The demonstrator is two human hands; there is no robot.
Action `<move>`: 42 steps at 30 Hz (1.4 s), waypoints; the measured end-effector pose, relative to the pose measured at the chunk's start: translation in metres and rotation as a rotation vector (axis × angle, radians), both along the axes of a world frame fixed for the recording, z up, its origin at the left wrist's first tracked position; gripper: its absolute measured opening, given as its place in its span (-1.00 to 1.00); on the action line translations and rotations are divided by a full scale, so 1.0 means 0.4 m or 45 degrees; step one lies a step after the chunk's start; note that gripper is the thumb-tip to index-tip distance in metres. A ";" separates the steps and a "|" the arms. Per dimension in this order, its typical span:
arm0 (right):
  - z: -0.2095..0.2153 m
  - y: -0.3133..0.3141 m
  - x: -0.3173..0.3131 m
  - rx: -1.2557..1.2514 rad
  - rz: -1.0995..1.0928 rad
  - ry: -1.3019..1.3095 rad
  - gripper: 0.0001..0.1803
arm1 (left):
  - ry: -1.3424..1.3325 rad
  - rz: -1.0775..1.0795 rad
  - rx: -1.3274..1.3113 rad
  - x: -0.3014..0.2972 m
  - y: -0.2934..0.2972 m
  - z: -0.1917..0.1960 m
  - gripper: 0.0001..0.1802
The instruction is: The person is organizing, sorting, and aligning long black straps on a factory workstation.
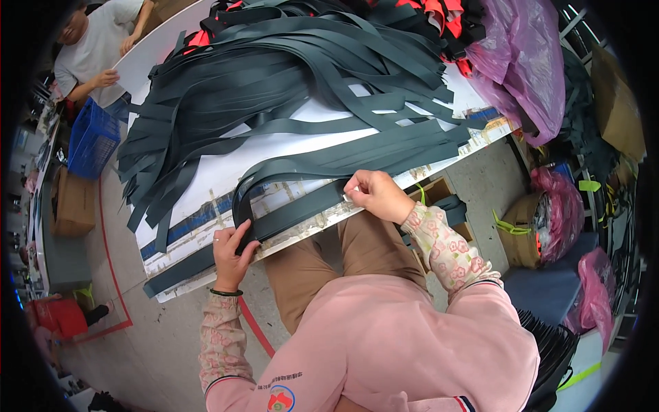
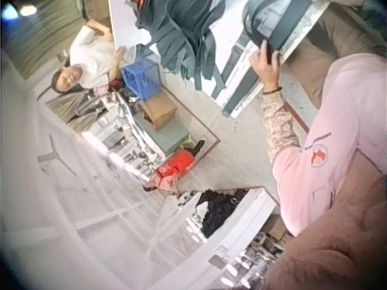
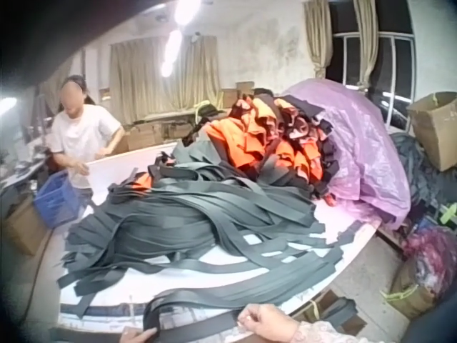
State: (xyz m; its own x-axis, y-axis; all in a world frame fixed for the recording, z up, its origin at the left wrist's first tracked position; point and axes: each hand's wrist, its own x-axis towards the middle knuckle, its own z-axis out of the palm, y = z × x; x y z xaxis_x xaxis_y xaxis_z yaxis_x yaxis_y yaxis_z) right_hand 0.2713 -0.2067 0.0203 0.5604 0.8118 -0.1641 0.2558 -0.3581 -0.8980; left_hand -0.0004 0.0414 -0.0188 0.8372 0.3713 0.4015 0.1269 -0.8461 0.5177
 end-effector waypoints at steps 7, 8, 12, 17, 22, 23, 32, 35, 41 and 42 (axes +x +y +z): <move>0.001 0.062 -0.162 0.031 0.390 -0.094 -0.85 | -0.017 -0.035 0.030 0.002 0.004 0.002 -0.47; -0.001 0.075 -0.187 0.035 0.449 -0.165 -0.79 | -0.017 -0.038 0.027 0.001 0.004 0.000 -0.48; -0.006 0.125 -0.258 0.011 0.600 -0.303 -0.64 | -0.010 -0.015 0.005 -0.005 0.001 -0.001 -0.48; -0.004 0.166 -0.275 -0.098 0.694 -0.464 -0.51 | -0.018 -0.030 -0.016 -0.004 0.008 -0.001 -0.48; -0.028 0.188 -0.279 -0.220 0.717 -0.694 -0.55 | 0.061 -0.035 0.025 0.002 0.020 -0.013 -0.53; -0.081 0.189 -0.283 -0.148 0.682 -0.757 -0.47 | 0.000 -0.043 0.058 0.004 0.016 -0.012 -0.53; -0.065 0.177 -0.282 -0.245 0.731 -0.850 -0.40 | 0.028 -0.094 -0.011 0.010 -0.007 -0.030 -0.52; -0.047 0.182 -0.294 -0.243 0.729 -0.906 -0.42 | 0.004 -0.054 0.003 -0.007 -0.002 -0.025 -0.49; -0.024 0.196 -0.284 -0.242 0.748 -0.880 -0.40 | 0.010 -0.041 0.135 -0.027 0.020 -0.025 -0.56; 0.005 0.182 -0.279 -0.230 0.736 -0.854 -0.42 | 0.012 -0.038 0.104 -0.012 0.013 -0.012 -0.57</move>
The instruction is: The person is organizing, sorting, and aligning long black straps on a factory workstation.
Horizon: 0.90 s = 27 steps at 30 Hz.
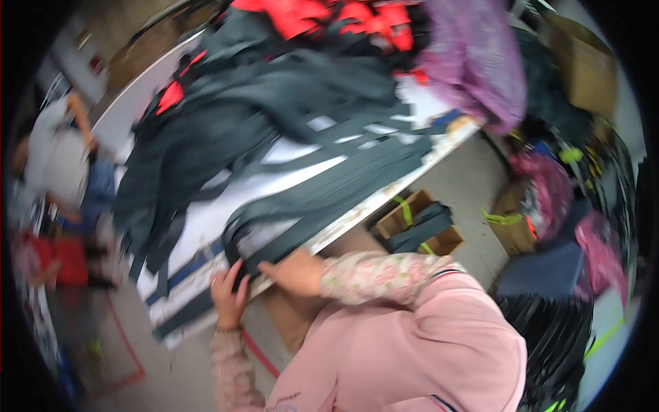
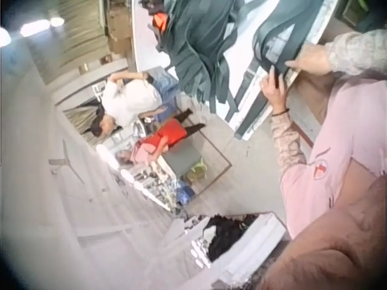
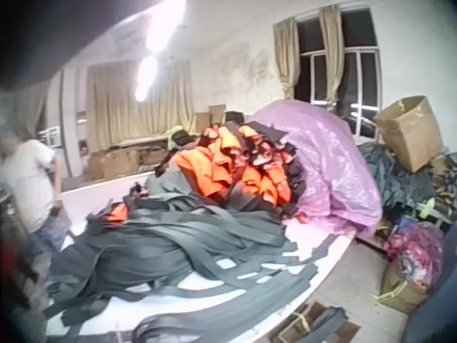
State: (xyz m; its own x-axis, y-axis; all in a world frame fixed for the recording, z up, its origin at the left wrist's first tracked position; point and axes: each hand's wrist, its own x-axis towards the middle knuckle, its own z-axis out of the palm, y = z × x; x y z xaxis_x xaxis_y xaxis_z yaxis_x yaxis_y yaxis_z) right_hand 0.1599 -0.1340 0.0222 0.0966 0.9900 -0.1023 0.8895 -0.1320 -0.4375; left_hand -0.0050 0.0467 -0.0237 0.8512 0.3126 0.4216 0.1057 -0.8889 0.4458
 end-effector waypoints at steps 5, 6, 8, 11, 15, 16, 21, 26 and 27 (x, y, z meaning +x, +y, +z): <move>-0.005 -0.030 0.012 0.023 0.055 -0.113 -0.33 | -0.050 -0.018 -0.063 0.024 -0.006 0.006 -0.51; -0.013 -0.028 0.013 0.035 0.094 -0.102 -0.33 | -0.041 -0.018 -0.078 0.026 -0.004 0.002 -0.51; -0.014 -0.022 0.012 0.017 0.090 -0.154 -0.31 | -0.045 -0.009 -0.118 0.023 0.000 0.004 -0.50; -0.006 -0.006 0.005 -0.001 0.122 -0.170 -0.30 | -0.036 -0.008 -0.107 0.009 0.010 0.018 -0.50; 0.014 -0.003 -0.016 -0.068 0.098 -0.253 -0.40 | -0.059 0.036 -0.071 -0.018 0.006 0.014 -0.52; -0.001 -0.011 -0.013 -0.034 0.085 -0.259 -0.42 | -0.067 0.017 -0.073 -0.015 0.004 0.006 -0.53; 0.021 -0.036 0.011 -0.093 0.083 -0.163 -0.43 | -0.020 -0.040 -0.106 0.003 -0.029 0.006 -0.52; 0.048 -0.019 0.019 -0.089 0.108 -0.181 -0.45 | -0.059 -0.009 -0.143 -0.004 -0.035 0.018 -0.53; 0.065 -0.006 0.023 -0.044 0.082 -0.180 -0.43 | -0.067 -0.018 -0.126 0.002 -0.027 0.017 -0.53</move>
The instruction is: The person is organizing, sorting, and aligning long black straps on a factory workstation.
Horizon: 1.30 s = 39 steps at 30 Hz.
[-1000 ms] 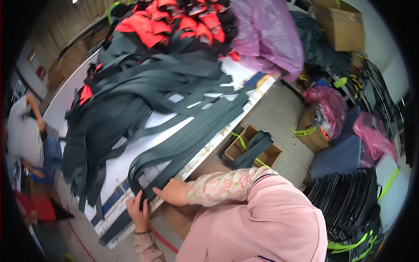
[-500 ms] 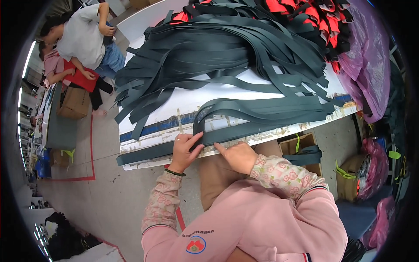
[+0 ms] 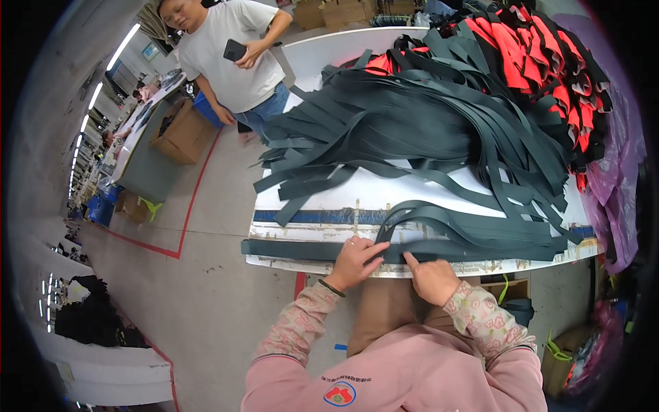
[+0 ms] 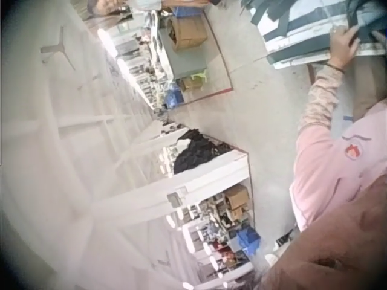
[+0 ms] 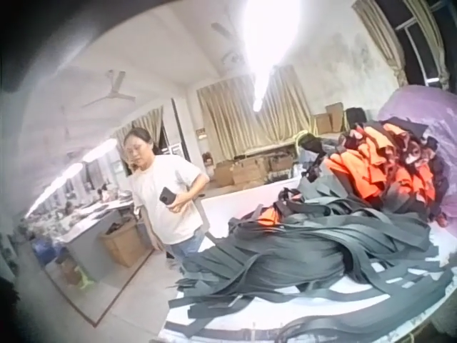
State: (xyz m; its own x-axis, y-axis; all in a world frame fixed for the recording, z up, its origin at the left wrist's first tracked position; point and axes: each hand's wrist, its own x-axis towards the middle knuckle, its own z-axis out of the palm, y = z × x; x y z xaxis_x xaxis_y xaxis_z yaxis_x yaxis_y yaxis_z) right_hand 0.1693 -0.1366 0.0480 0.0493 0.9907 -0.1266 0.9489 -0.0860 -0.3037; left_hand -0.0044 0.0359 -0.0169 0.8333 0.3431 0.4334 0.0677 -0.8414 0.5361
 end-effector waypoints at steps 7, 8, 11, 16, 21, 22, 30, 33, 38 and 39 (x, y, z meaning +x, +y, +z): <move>-0.072 0.118 0.025 0.402 -0.294 0.771 -0.56 | -0.001 -0.034 0.176 0.002 0.052 -0.009 -0.46; -0.084 0.118 0.011 0.342 -0.330 0.922 -0.67 | -0.011 -0.039 0.148 0.002 0.050 -0.014 -0.46; -0.116 0.123 -0.013 0.300 -0.360 0.880 -0.86 | 0.001 0.019 0.092 0.002 0.037 -0.015 -0.48; -0.124 0.122 -0.040 0.294 -0.360 0.824 -0.87 | 0.042 0.014 0.034 -0.002 0.018 -0.003 -0.49; -0.128 0.129 -0.051 0.304 -0.419 0.806 -0.86 | 0.034 0.031 0.018 -0.005 0.015 -0.011 -0.48; -0.126 0.132 -0.053 0.292 -0.425 0.788 -0.86 | 0.028 0.032 0.028 -0.006 0.016 -0.013 -0.48; -0.135 0.145 -0.071 0.319 -0.456 0.691 -0.86 | 0.010 0.022 0.044 -0.004 0.022 -0.015 -0.45; -0.128 0.144 -0.073 0.351 -0.483 0.671 -0.87 | 0.008 0.018 0.047 -0.003 0.021 -0.012 -0.45; -0.113 0.102 -0.031 0.126 -0.530 0.981 -0.88 | 0.031 0.018 0.022 -0.002 0.019 -0.008 -0.48; -0.119 0.079 0.001 0.131 -0.551 0.974 -0.88 | 0.025 -0.003 0.018 0.003 0.017 -0.006 -0.48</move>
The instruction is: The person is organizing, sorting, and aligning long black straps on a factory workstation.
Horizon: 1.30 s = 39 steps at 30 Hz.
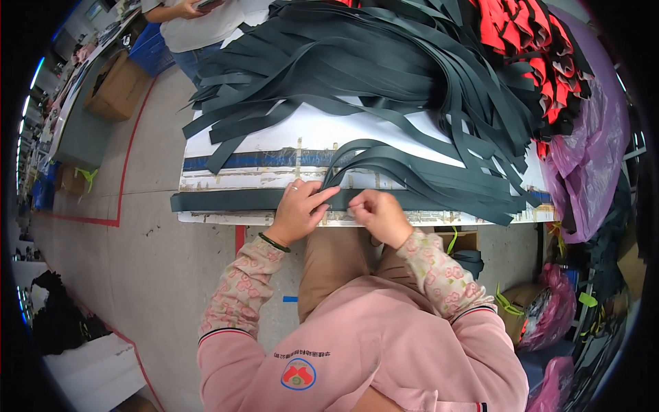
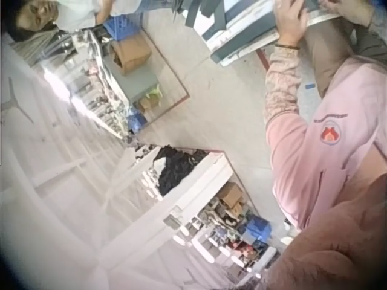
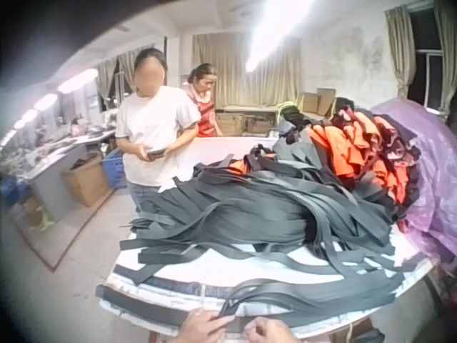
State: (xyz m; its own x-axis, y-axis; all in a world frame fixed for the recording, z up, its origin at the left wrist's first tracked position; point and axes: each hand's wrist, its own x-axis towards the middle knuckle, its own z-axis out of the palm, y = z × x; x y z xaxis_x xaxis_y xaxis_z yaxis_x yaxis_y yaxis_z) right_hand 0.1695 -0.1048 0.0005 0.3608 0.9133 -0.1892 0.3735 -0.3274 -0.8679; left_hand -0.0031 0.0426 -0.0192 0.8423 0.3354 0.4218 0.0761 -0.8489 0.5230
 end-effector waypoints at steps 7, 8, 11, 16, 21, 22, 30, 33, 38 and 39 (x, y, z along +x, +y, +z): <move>0.014 -0.208 0.272 0.050 -0.300 0.190 -0.91 | -0.004 0.007 0.075 -0.002 0.006 -0.002 -0.51; 0.006 -0.242 0.299 0.038 -0.325 0.131 -0.91 | 0.001 -0.012 0.078 0.008 0.004 0.003 -0.52; 0.003 -0.267 0.296 0.079 -0.307 0.067 -0.90 | 0.012 -0.002 0.059 0.003 0.002 0.010 -0.53; 0.021 -0.263 0.269 0.075 -0.230 -0.157 -0.90 | 0.061 -0.004 0.019 -0.001 -0.002 0.004 -0.49; 0.017 -0.261 0.257 0.156 -0.227 -0.358 -0.90 | 0.070 0.005 0.023 0.009 -0.008 0.002 -0.47; 0.013 -0.260 0.255 0.181 -0.218 -0.404 -0.90 | 0.064 0.013 0.037 0.009 -0.008 0.001 -0.47; -0.004 -0.254 0.242 0.204 -0.246 -0.543 -0.93 | 0.057 0.018 0.043 0.006 -0.010 -0.002 -0.47; -0.011 -0.253 0.237 0.192 -0.265 -0.538 -0.92 | 0.057 0.018 0.044 0.005 -0.011 0.000 -0.47; -0.011 -0.252 0.231 0.179 -0.245 -0.637 -0.92 | 0.061 0.015 0.032 0.000 -0.010 -0.003 -0.47; -0.015 -0.255 0.237 0.178 -0.249 -0.638 -0.92 | 0.067 0.018 0.042 0.002 -0.011 0.002 -0.47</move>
State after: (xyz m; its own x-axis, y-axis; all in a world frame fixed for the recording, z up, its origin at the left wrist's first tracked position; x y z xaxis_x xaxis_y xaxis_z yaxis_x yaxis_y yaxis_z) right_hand 0.2645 -0.2068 -0.0054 0.5409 0.8243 0.1673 0.6956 -0.3265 -0.6399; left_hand -0.0022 0.0383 -0.0185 0.8589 0.3340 0.3883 0.1145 -0.8642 0.4900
